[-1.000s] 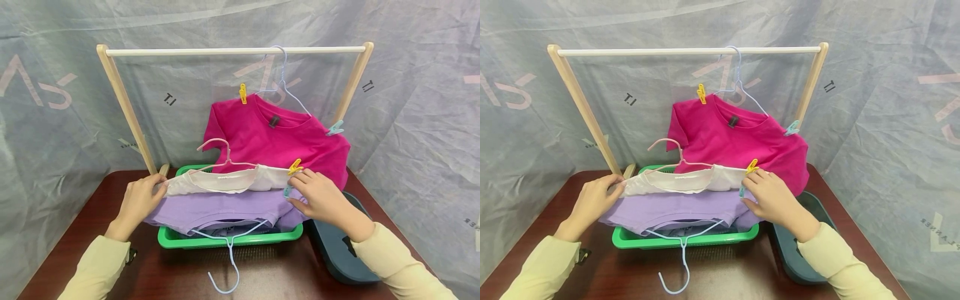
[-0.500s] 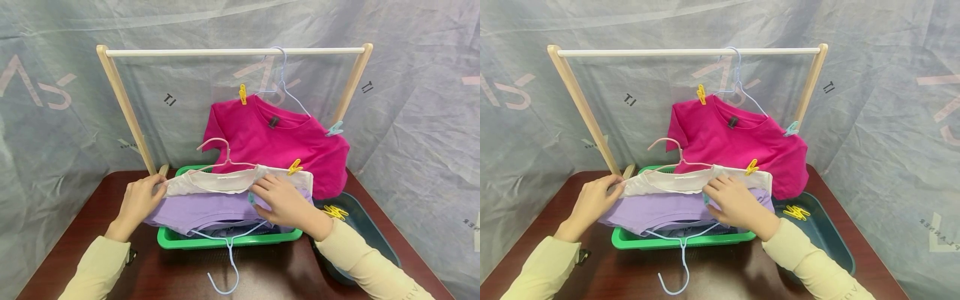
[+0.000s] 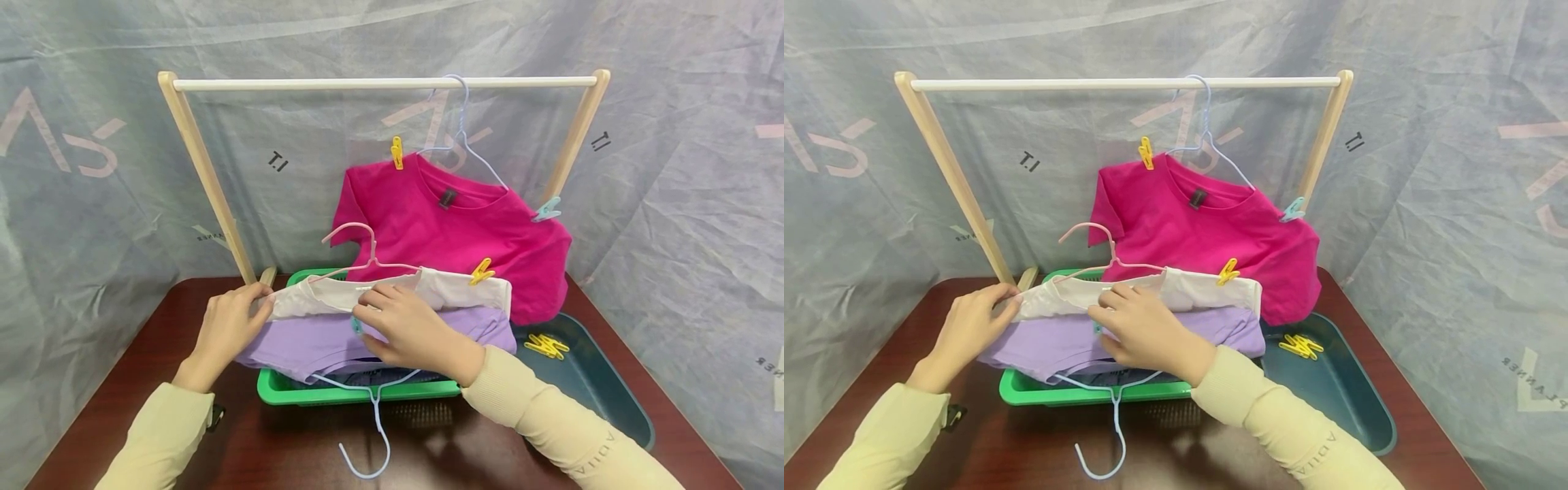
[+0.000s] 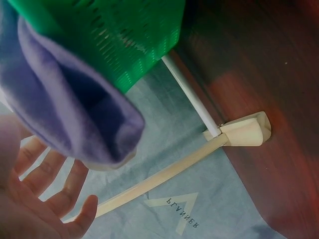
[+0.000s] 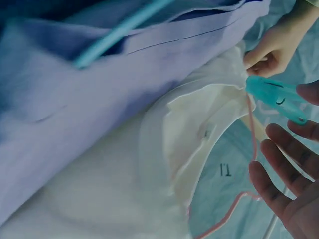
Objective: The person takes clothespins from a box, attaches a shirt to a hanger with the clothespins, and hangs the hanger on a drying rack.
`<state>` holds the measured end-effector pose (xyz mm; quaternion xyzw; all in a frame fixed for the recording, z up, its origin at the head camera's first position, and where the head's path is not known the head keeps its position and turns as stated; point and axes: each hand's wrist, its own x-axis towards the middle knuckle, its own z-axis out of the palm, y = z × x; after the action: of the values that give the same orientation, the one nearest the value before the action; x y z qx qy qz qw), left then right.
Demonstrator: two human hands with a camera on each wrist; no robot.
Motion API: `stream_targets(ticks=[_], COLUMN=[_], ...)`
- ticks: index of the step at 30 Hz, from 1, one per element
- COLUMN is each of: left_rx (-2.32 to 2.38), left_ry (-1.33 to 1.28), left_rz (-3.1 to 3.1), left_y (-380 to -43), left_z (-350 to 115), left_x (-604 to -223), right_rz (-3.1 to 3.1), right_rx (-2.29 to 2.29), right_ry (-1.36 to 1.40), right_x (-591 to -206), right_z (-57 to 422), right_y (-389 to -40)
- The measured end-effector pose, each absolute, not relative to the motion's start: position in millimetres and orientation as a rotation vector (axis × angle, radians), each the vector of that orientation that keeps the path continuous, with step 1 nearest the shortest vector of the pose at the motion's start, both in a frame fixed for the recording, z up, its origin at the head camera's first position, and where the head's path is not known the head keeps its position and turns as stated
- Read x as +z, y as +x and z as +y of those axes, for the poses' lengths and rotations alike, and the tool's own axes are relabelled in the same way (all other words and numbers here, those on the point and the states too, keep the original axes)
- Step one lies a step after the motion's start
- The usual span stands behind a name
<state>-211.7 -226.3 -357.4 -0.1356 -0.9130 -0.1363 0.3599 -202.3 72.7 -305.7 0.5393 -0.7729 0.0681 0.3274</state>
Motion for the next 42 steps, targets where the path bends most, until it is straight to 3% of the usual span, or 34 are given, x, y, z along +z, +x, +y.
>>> stream_targets(ticks=[19, 42], left_rx=[-0.345, -0.334], left_ry=[-0.364, -0.351], left_rz=[-2.352, -2.359], left_y=[-214, -212], left_z=[-225, -227], left_x=[-357, -358], right_rz=[-2.020, -2.233], right_rx=[0.201, -0.142], right_ry=[1.438, 1.307], right_x=[-284, -267], right_z=[15, -31], right_y=[-213, -235])
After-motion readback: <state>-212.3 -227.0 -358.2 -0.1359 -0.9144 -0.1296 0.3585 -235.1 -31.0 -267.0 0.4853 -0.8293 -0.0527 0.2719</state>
